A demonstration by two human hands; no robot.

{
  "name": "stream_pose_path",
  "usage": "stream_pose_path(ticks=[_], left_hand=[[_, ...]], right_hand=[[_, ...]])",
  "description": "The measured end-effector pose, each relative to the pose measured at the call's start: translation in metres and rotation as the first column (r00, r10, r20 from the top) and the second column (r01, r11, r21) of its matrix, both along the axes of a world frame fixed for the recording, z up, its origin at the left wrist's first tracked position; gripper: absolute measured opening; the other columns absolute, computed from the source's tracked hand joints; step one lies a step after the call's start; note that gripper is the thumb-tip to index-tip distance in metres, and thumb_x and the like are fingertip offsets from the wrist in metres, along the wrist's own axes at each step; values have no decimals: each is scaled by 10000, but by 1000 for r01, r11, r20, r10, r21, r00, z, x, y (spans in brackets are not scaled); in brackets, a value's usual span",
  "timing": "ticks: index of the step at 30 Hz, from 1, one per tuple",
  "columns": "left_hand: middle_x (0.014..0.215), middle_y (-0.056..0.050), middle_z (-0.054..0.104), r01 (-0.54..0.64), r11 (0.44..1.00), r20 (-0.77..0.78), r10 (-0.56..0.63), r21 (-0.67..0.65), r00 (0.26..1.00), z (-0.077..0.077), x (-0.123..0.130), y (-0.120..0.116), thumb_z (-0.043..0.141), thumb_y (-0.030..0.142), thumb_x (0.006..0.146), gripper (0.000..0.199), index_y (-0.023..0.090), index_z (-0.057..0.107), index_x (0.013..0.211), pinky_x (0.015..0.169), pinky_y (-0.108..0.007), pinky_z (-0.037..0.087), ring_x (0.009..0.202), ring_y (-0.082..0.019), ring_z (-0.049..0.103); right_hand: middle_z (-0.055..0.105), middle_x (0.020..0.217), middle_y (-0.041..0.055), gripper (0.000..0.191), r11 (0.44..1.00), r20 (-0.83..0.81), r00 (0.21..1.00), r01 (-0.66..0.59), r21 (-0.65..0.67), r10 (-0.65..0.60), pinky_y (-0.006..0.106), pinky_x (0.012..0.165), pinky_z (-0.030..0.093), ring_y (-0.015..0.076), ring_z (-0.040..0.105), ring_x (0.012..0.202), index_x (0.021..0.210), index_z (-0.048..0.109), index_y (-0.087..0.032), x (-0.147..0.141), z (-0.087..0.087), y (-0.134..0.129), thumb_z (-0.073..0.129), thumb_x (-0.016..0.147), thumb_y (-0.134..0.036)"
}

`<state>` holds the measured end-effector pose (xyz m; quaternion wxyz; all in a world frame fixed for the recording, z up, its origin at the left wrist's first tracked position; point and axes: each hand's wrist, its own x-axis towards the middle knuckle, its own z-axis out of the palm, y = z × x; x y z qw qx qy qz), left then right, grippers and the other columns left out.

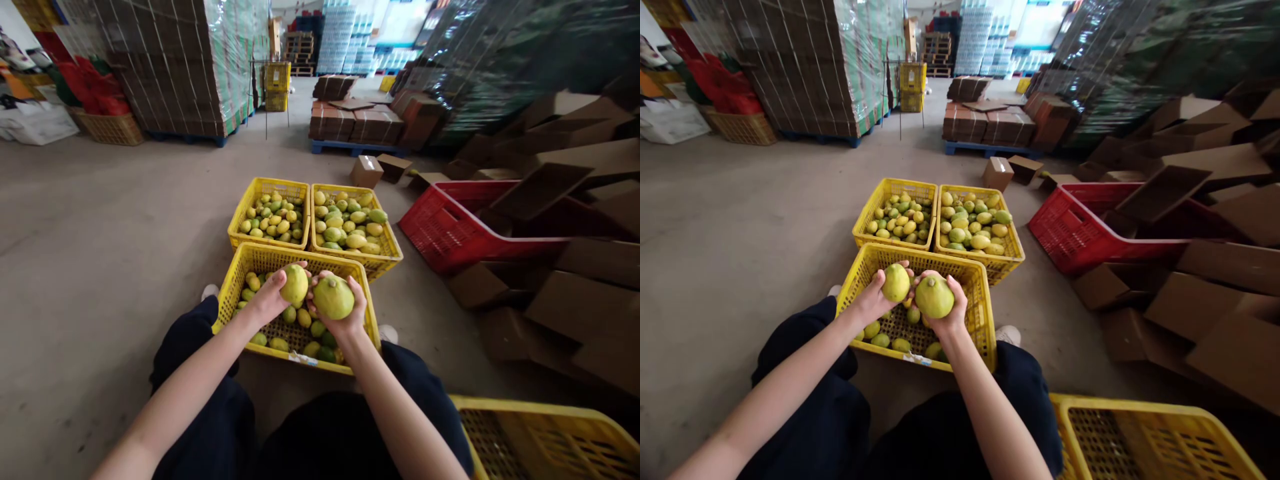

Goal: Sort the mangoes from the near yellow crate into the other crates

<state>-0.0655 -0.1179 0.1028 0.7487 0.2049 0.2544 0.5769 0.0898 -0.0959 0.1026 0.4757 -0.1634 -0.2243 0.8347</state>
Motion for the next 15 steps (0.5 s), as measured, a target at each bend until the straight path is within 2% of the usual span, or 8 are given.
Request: stream_pose_path(ticks=[3, 5, 7, 9, 12, 15], left_hand=[[888, -71, 696, 13, 1000, 9, -13, -26, 1000, 1, 1, -1, 859, 437, 585, 559, 139, 674, 1021, 649, -272, 564, 858, -227, 680], [889, -82, 694, 27, 999, 5, -27, -38, 1000, 4, 1, 0, 814, 487, 639, 572, 130, 664, 1061, 589, -258, 547, 822, -224, 681], [910, -95, 694, 49, 997, -22, -51, -53, 998, 6, 1, 2, 720, 545, 730, 564, 131, 647, 1107, 542, -246, 527, 758, -204, 679], [919, -93, 694, 69, 993, -70, -76, -91, 995, 6, 2, 6, 606, 569, 818, 542, 153, 614, 1165, 515, -237, 514, 668, -168, 664], [856, -47, 682, 40, 981, -251, -87, -190, 964, -6, 6, 11, 508, 546, 883, 471, 208, 563, 1207, 492, -213, 502, 548, -112, 623], [726, 5, 646, 103, 967, -529, -215, -234, 821, -25, 16, 2, 586, 473, 851, 326, 225, 612, 1060, 437, -185, 467, 475, -89, 587]], right_hand=[[678, 766, 56, 306, 998, 8, 999, -32, 47, 32, 285, 429, 492, 200, 631, 611, 806, 662, -173, 0, 2, -1, 628, 687, -453], [673, 749, 55, 307, 999, 13, 999, -32, 31, 31, 277, 411, 483, 196, 623, 599, 795, 657, -170, -1, 4, -2, 617, 686, -454], [671, 732, 57, 304, 999, 17, 1000, 1, -48, 0, 266, 401, 475, 189, 617, 588, 795, 652, -163, -2, 7, -2, 596, 701, -446], [679, 738, 60, 293, 978, 24, 998, 69, -195, -66, 262, 420, 490, 185, 623, 599, 820, 645, -161, -2, 9, 0, 571, 733, -431], [693, 763, 54, 240, 877, 40, 980, 190, -440, -193, 261, 484, 530, 183, 650, 657, 866, 625, -180, 3, 11, 6, 550, 777, -389], [687, 745, 48, 215, 763, 83, 950, 292, -577, -301, 258, 501, 545, 182, 658, 679, 895, 608, -199, 14, 13, 14, 515, 805, -370]])
